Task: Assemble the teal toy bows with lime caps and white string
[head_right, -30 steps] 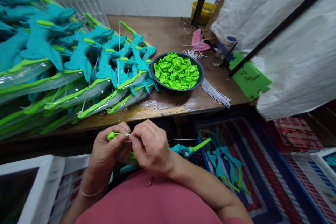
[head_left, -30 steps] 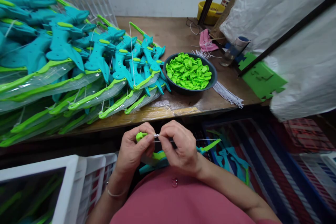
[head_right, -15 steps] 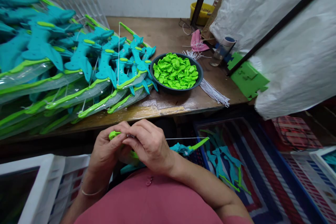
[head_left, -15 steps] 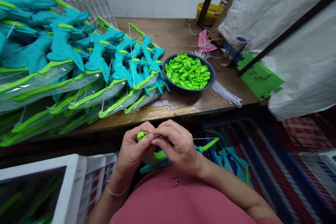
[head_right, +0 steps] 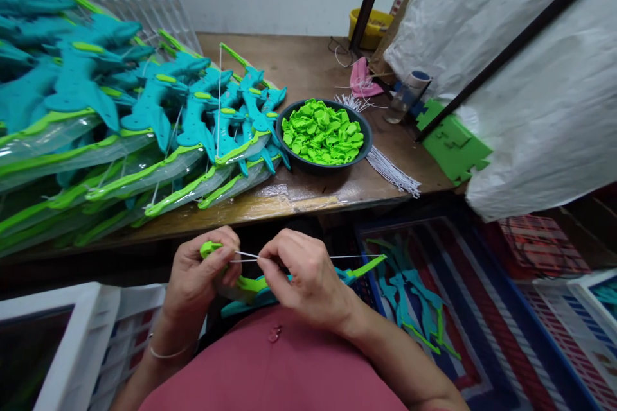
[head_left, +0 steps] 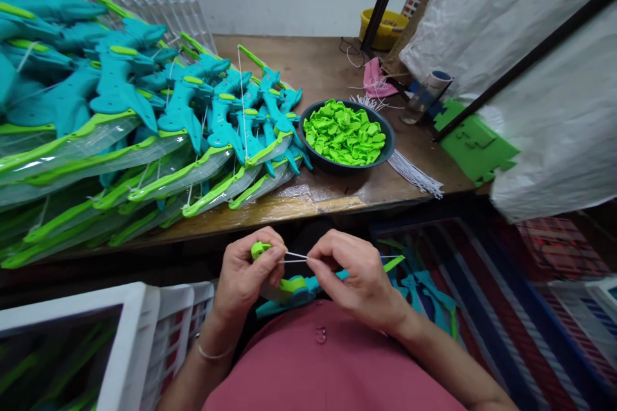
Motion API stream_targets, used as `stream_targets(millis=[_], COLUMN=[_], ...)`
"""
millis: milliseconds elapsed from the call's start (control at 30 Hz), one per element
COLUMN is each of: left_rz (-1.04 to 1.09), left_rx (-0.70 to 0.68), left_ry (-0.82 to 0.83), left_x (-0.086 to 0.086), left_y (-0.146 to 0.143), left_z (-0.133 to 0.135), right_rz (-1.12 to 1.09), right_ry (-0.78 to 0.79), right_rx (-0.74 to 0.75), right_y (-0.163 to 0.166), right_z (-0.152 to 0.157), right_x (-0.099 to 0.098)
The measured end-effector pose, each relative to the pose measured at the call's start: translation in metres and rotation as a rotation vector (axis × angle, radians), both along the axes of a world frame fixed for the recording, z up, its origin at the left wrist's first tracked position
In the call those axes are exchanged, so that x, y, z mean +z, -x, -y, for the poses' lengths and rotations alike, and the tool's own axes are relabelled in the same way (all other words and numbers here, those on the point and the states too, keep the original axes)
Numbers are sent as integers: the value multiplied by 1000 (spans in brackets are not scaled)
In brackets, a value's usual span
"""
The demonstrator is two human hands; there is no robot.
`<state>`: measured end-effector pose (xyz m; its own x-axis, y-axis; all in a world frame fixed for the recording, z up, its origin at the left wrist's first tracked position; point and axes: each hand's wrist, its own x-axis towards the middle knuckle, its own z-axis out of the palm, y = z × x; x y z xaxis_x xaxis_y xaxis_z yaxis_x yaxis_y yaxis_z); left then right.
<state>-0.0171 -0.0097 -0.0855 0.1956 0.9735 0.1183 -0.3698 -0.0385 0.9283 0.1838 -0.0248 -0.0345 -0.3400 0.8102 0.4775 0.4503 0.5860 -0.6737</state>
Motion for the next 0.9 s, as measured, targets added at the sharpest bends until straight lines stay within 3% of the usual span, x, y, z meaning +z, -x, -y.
stream_targets(millis=[233,333,467,633,767,900], left_rz=[183,360,561,615,550,361], left_rx=[-172,-139,8,205,424,658], left_ry=[-33,-2,46,-135,-251,-318], left_x=[0,5,17,42,63,60], left_y=[-8,-10,-4,12,21,20], left_z=[0,-6,-14,-7,0,-10], right_rz=[149,149,266,655,773,847], right_ry=[-110,-221,-340,-464,-553,-556], right_rx=[34,45,65,47,156,126], right_y=[-1,8,26,52,67,75], right_z=[20,25,24,5,-22,-67], right_x=[15,18,11,3,17,37])
